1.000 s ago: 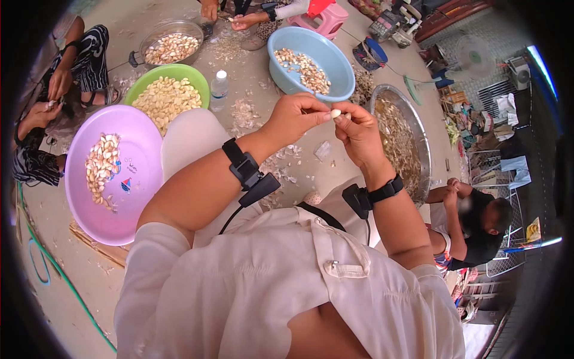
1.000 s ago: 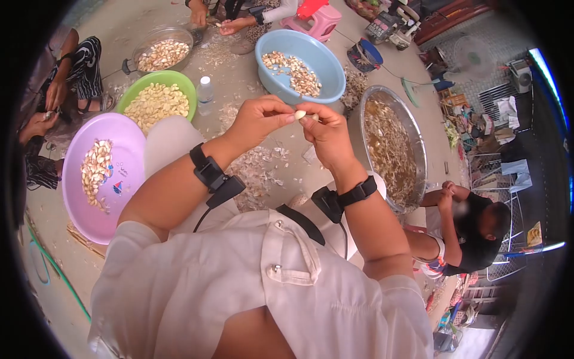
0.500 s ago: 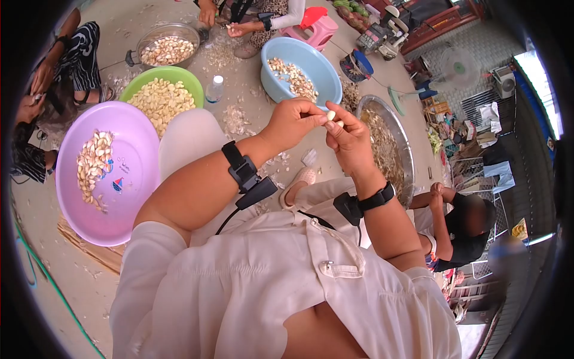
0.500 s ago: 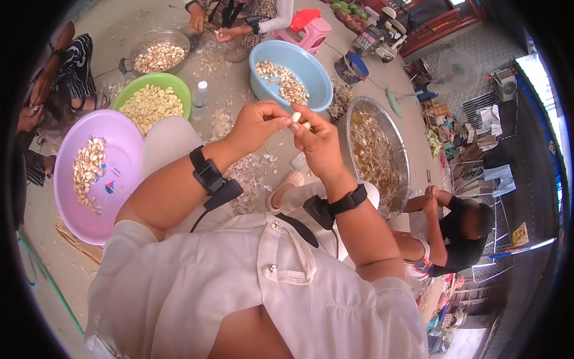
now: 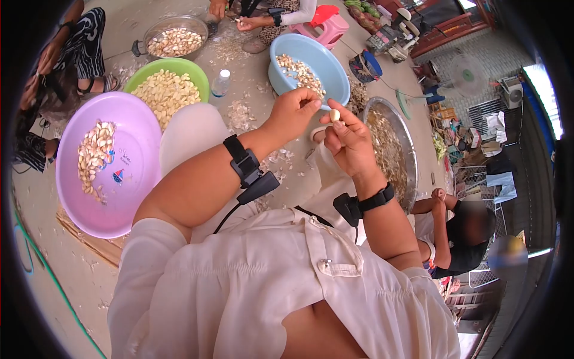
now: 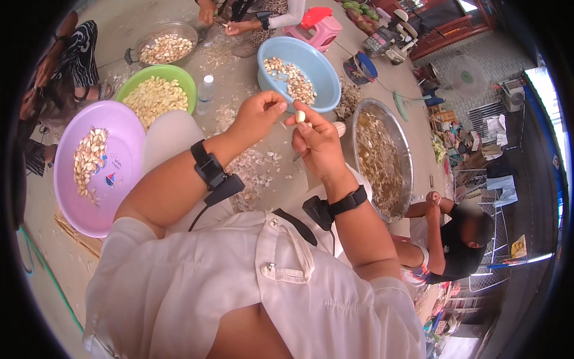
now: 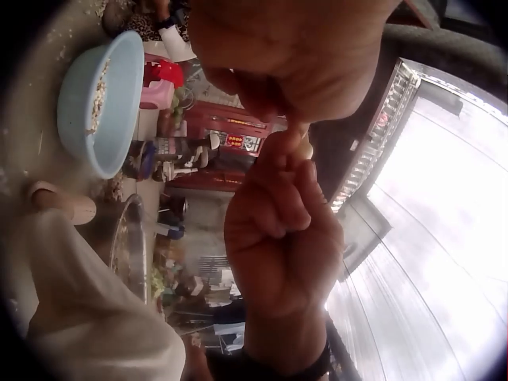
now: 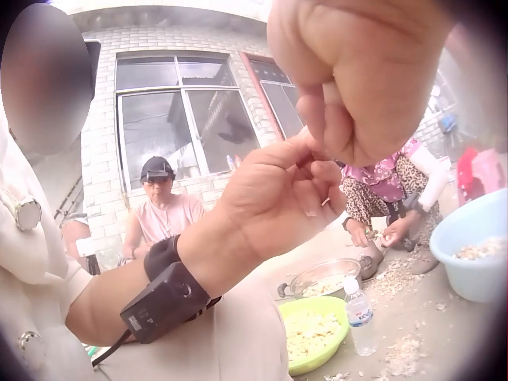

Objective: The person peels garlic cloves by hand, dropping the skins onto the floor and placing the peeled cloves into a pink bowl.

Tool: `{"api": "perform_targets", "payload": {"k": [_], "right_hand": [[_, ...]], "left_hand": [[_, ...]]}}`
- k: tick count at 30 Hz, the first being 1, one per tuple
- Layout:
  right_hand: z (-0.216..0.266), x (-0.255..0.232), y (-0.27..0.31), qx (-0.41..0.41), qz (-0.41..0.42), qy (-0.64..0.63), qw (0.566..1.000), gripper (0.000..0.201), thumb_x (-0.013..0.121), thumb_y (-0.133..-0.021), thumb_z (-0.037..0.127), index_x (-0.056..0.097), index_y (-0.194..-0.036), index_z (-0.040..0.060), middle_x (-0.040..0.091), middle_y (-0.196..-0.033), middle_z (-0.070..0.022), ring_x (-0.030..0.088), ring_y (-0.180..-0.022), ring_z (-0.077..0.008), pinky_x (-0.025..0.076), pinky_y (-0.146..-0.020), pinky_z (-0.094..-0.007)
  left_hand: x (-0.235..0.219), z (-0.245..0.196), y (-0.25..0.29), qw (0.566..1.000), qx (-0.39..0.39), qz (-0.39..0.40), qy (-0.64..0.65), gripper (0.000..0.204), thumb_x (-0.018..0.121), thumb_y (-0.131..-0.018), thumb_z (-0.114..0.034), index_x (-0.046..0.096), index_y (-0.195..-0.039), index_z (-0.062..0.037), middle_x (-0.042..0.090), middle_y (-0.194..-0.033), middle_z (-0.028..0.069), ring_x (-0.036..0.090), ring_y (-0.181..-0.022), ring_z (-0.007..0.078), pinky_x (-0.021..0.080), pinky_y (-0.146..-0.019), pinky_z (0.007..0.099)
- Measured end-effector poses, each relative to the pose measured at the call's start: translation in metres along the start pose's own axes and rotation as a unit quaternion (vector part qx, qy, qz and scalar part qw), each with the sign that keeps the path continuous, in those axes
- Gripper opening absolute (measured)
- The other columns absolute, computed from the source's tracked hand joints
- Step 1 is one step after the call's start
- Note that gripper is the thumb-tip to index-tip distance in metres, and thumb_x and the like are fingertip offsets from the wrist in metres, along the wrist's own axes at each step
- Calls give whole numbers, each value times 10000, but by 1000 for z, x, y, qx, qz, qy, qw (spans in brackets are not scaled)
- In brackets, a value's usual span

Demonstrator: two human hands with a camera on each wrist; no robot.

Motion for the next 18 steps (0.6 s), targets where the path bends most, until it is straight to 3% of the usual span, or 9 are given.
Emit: {"api": "perform_targets", "payload": {"k": [2,5,8,11,14,17,18], "right_hand": [[0,1,-5,4,12,-42,999,399,481,-859,33,435,-1255,52,576,-943,-81,406,-551,-92,350,-506,-217],[-7,-2,-13,23,26,-148,988,351,466,-852,46,473,-1203,47,581,-947,-99,396,-540,-100,331,-496,-219],[-21,-18,-24,39,24,-258,965,305,463,-856,94,499,-1154,44,582,-941,-113,389,-533,-114,336,-495,-232],[-39,-44,-30,44,-70,-303,949,269,455,-857,117,500,-1111,41,577,-938,-135,410,-541,-142,350,-503,-247],[-46,-57,-31,37,-112,-299,947,218,442,-870,123,502,-1062,40,566,-919,-134,427,-556,-155,368,-515,-257],[-49,-65,-31,25,-137,-294,946,195,430,-880,130,492,-1044,46,554,-892,-125,434,-565,-159,382,-527,-264],[-50,-67,-31,22,-146,-291,945,190,426,-883,133,487,-1042,49,550,-882,-121,435,-568,-160,387,-532,-267]], "left_hand": [[-7,14,-5,997,-58,-10,-53,139,552,-847,-138,587,-844,-4,575,-751,25,480,-696,54,394,-593,208],[-6,42,-9,940,-201,114,-250,144,590,-803,-127,595,-887,-11,600,-763,69,533,-693,94,424,-615,234],[1,54,-8,962,12,-3,-274,161,622,-751,-129,619,-877,-28,617,-739,106,589,-662,156,457,-613,274],[15,48,5,949,113,-3,-295,147,610,-744,-133,637,-846,-30,625,-718,130,619,-672,219,477,-640,320],[13,65,3,967,-131,45,-216,128,583,-759,-112,640,-818,-14,619,-694,134,612,-673,215,468,-637,315],[11,71,3,927,-267,102,-243,137,579,-765,-96,634,-849,-3,626,-737,143,598,-691,177,453,-643,291],[9,74,1,941,-234,71,-232,135,584,-768,-98,636,-852,-6,621,-716,124,587,-674,164,447,-627,280]]}}
Point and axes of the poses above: each hand's wrist, its own y-axis away from the middle knuckle, its own x-axis out of the palm, z = x × y, the point moved 8 cm from there along -y, towards the middle knuckle
